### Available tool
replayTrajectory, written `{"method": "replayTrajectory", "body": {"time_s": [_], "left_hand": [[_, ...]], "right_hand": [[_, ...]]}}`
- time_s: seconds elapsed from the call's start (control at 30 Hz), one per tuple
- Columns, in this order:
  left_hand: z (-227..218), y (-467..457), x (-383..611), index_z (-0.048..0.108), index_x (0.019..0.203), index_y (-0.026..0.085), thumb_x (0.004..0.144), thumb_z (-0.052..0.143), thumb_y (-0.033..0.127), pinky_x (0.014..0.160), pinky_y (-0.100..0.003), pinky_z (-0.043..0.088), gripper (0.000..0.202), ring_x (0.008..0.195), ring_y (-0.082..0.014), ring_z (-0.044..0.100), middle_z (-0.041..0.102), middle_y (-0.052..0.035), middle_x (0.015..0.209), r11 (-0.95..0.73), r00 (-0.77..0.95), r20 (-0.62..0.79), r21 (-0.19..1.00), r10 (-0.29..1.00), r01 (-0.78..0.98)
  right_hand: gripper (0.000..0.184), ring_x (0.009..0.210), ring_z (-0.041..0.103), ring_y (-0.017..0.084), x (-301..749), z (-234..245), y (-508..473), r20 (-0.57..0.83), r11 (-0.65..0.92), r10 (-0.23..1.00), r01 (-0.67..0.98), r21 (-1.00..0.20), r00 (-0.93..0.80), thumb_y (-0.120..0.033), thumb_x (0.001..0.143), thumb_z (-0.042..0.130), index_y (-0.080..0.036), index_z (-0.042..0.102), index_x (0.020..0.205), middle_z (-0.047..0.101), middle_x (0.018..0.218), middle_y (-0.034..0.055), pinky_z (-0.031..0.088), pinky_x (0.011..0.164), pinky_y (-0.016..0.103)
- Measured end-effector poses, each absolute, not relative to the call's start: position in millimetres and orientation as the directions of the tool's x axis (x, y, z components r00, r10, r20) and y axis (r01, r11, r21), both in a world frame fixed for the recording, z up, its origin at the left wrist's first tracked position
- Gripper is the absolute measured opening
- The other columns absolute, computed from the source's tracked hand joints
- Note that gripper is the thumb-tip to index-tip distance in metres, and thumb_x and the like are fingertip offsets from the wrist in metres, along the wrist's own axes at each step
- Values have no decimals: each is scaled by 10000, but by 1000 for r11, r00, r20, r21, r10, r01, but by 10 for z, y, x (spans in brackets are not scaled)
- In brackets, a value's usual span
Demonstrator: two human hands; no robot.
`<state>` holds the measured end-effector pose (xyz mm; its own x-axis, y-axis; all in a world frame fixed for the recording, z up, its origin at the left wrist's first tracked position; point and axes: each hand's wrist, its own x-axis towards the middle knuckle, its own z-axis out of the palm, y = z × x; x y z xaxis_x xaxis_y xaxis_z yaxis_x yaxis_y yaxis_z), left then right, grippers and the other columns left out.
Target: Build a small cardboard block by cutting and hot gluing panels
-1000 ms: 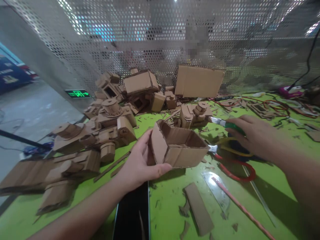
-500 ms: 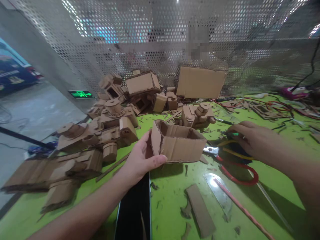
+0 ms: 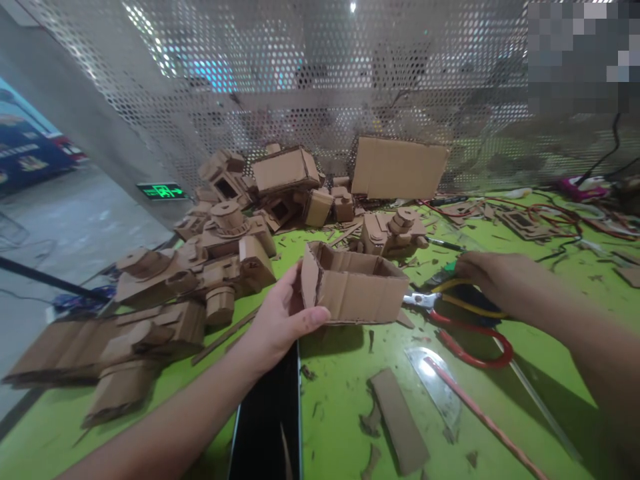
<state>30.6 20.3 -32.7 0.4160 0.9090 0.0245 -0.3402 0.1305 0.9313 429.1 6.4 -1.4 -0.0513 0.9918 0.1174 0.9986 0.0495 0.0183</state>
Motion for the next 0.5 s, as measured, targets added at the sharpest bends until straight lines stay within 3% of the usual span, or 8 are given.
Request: {"method": "replayTrajectory", "body": {"time_s": [0.17,0.3,0.5], "left_hand": [[-307,202,311,546,1541,200,675,1030,477,1235,-549,485,1030,1453,-436,614,647,-181,1587,128,391,14,933,920,-336],[-280,210,325,564,1511,190,663,1033,484,1238,-545,476,1012,1456,-435,608,666,-180,1563,122,370,12,933,929,-337],[-250,195,339,545,1526,185,648,1039,498,1210,-525,506,1055,1442,-430,622,667,-185,1559,137,367,-6,933,930,-332]], "right_hand": [[344,668,714,279,4226,101,48,64,-65,995,995,-71,70,-423,1084,432,-266,698,932,795,786,69,451,569,349],[331,678,695,291,4197,108,32,100,-70,991,987,-141,85,-583,1042,494,-281,610,968,760,750,63,439,599,355],[180,708,697,291,4208,104,42,162,-41,984,980,-193,73,-435,909,602,-281,668,974,810,888,85,443,651,368]]}}
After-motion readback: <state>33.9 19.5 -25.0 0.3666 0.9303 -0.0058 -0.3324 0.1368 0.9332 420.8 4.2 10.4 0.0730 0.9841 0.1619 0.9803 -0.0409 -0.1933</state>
